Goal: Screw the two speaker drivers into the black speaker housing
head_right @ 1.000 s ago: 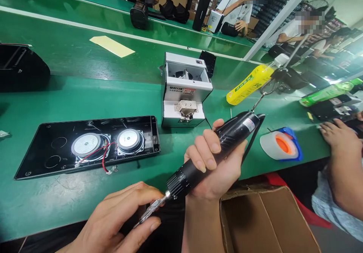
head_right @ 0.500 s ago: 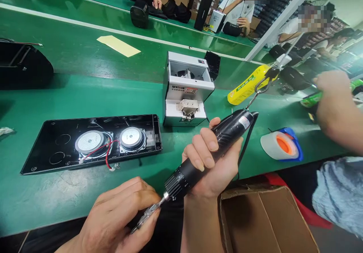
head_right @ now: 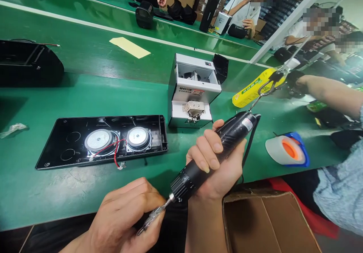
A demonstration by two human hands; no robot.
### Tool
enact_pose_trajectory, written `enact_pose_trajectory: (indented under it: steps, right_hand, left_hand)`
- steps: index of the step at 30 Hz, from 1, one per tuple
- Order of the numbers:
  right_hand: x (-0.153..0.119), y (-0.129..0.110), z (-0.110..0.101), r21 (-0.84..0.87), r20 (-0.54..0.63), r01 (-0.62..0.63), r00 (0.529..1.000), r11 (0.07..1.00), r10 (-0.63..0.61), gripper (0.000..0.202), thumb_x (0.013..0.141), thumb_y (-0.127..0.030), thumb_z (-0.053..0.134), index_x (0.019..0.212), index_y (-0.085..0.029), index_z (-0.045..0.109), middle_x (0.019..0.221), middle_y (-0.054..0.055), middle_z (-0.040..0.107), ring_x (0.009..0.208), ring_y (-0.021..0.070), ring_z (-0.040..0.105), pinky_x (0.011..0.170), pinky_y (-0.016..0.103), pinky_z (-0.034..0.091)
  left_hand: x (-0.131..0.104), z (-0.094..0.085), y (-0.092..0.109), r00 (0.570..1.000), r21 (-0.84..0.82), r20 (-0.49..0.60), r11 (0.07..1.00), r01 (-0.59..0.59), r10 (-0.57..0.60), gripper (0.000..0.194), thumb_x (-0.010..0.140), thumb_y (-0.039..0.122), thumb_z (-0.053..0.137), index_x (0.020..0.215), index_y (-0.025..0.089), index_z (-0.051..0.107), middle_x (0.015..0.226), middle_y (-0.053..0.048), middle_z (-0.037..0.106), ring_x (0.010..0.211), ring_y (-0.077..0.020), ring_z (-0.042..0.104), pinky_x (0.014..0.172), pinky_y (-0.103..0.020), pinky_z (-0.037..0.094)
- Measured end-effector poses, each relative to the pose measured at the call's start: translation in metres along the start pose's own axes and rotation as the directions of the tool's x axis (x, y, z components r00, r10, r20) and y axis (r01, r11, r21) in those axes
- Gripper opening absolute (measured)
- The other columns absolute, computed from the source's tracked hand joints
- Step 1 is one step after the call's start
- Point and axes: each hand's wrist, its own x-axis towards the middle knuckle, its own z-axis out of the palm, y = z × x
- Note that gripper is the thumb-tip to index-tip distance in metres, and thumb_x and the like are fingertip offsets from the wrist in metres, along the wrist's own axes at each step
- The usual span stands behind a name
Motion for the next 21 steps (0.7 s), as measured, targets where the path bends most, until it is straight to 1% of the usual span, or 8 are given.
enact_pose_trajectory:
  steps: [5,11,14,15,17,18,20,21]
  right_hand:
    - [0.001,-0.007,-0.004,0.064,0.048,-0.080,0.996,0.995,0.077,0.037,0.097,-0.047,0.057,0.118,-0.018,0.050,0.068,-0.009,0.041,0.043,0.0097,0.046,0.041,0.021,0.044]
    - [0.002,-0.005,-0.003,0.132,0.021,-0.125,0.992,0.983,0.124,0.034,0.094,-0.043,0.061,0.116,-0.020,0.050,0.066,-0.010,0.040,0.042,0.0081,0.040,0.041,0.020,0.038]
    - [0.004,-0.002,-0.001,0.159,0.005,-0.119,0.993,0.980,0.120,0.033,0.092,-0.040,0.062,0.116,-0.020,0.051,0.065,-0.011,0.038,0.040,0.0077,0.039,0.039,0.019,0.035]
    - [0.004,-0.002,0.000,0.157,-0.005,-0.105,0.994,0.982,0.107,0.033,0.090,-0.038,0.062,0.116,-0.020,0.051,0.064,-0.011,0.038,0.039,0.0076,0.038,0.038,0.019,0.034]
    - [0.006,-0.006,0.004,0.135,-0.028,-0.055,0.998,0.989,0.059,0.036,0.085,-0.035,0.062,0.117,-0.020,0.053,0.063,-0.012,0.036,0.037,0.0078,0.037,0.035,0.019,0.032]
    - [0.007,-0.010,0.008,0.121,-0.040,-0.021,0.999,0.992,0.026,0.040,0.082,-0.033,0.061,0.120,-0.021,0.054,0.062,-0.013,0.035,0.036,0.0080,0.036,0.035,0.019,0.031]
    - [0.007,-0.020,0.018,0.099,-0.048,0.047,0.998,0.994,-0.042,0.054,0.077,-0.032,0.059,0.130,-0.022,0.055,0.061,-0.013,0.034,0.035,0.0092,0.035,0.034,0.021,0.031]
    - [0.007,-0.025,0.025,0.115,-0.061,0.079,0.996,0.990,-0.073,0.060,0.077,-0.033,0.058,0.136,-0.024,0.055,0.062,-0.012,0.036,0.037,0.0101,0.036,0.036,0.023,0.033]
  left_hand:
    - [-0.003,0.003,0.001,0.999,0.011,-0.040,1.000,-0.004,0.004,0.018,0.089,-0.001,0.057,0.092,0.016,0.061,0.070,0.001,0.061,0.060,-0.0115,0.047,0.054,-0.027,0.040]
    - [-0.005,0.007,-0.001,0.995,0.039,-0.094,0.999,-0.012,0.016,0.019,0.086,-0.001,0.057,0.093,0.016,0.061,0.067,0.001,0.060,0.057,-0.0119,0.044,0.052,-0.027,0.038]
    - [-0.003,0.009,-0.001,0.993,0.056,-0.119,0.998,-0.014,0.020,0.020,0.085,-0.001,0.056,0.093,0.017,0.061,0.066,0.003,0.059,0.056,-0.0116,0.045,0.051,-0.026,0.038]
    - [-0.003,0.008,0.000,0.994,0.066,-0.105,0.998,-0.012,0.019,0.020,0.086,0.000,0.056,0.094,0.018,0.060,0.067,0.003,0.060,0.056,-0.0118,0.047,0.051,-0.026,0.040]
    - [-0.006,0.000,0.002,0.999,0.099,-0.016,0.994,0.039,-0.038,0.011,0.095,0.012,0.059,0.103,0.018,0.060,0.077,0.001,0.066,0.064,-0.0137,0.058,0.055,-0.026,0.048]
    - [-0.011,-0.007,0.003,0.995,0.123,0.042,0.988,0.087,-0.093,0.012,0.101,0.024,0.060,0.112,0.019,0.059,0.086,-0.001,0.070,0.071,-0.0153,0.064,0.058,-0.026,0.052]
    - [-0.024,-0.027,0.005,0.969,0.202,0.111,0.960,0.195,-0.221,0.038,0.107,0.051,0.052,0.132,0.022,0.053,0.104,-0.004,0.074,0.085,-0.0181,0.072,0.065,-0.026,0.059]
    - [-0.033,-0.039,0.005,0.958,0.252,0.108,0.939,0.233,-0.266,0.044,0.109,0.056,0.047,0.138,0.024,0.050,0.106,-0.004,0.075,0.086,-0.0176,0.073,0.067,-0.025,0.061]
